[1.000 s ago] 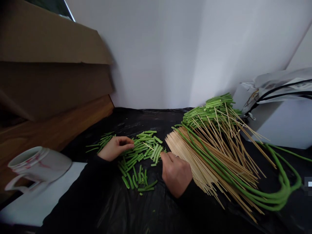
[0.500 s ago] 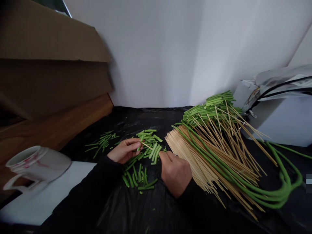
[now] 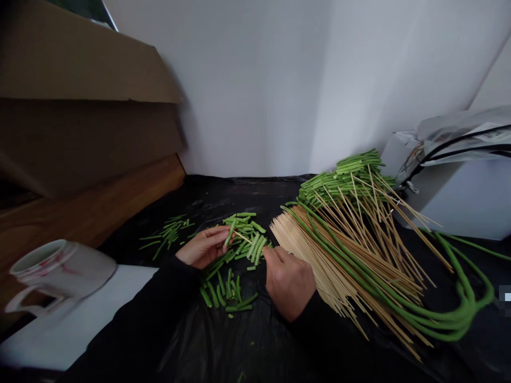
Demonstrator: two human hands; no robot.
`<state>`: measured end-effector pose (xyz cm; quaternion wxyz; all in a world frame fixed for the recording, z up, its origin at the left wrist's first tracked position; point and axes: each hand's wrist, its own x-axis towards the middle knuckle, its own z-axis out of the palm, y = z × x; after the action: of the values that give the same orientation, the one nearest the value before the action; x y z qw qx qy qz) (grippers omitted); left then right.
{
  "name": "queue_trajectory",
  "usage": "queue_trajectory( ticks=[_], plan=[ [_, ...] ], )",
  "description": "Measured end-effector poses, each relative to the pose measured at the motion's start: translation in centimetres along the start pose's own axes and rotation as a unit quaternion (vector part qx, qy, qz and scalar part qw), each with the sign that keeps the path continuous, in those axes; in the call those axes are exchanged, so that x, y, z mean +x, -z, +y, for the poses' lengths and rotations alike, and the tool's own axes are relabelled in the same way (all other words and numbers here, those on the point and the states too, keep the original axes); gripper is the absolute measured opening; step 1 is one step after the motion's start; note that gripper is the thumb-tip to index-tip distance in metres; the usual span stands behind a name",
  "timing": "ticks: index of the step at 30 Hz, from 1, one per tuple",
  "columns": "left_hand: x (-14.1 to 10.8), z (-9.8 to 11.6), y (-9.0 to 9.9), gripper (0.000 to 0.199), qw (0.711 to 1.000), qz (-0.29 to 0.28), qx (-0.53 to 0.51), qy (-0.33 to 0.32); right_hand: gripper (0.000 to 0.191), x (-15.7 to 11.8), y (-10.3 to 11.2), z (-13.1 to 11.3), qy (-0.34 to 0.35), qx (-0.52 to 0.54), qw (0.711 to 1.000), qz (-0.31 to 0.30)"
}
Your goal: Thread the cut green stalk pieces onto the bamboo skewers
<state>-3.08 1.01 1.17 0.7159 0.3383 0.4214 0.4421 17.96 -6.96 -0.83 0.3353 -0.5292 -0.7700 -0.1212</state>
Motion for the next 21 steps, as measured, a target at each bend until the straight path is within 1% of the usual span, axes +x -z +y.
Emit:
queue_trajectory(
  ticks=[3, 13, 21],
  plan=[
    [0.06, 0.04, 0.04, 0.020, 1.000, 0.006, -0.002, -0.003, 0.025, -0.01, 0.01, -0.03, 0.004, -0.004, 1.000, 0.001],
    [0.15, -0.05, 0.11, 0.019, 1.000, -0.008, -0.005, 0.002, 0.026, -0.20, -0.17, -0.04, 0.003, -0.008, 1.000, 0.002],
    [0.07, -0.02, 0.01, 0.018, 1.000, -0.004, -0.009, -0.001, 0.025, -0.21, -0.20, -0.05, 0.000, -0.007, 1.000, -0.003]
  ],
)
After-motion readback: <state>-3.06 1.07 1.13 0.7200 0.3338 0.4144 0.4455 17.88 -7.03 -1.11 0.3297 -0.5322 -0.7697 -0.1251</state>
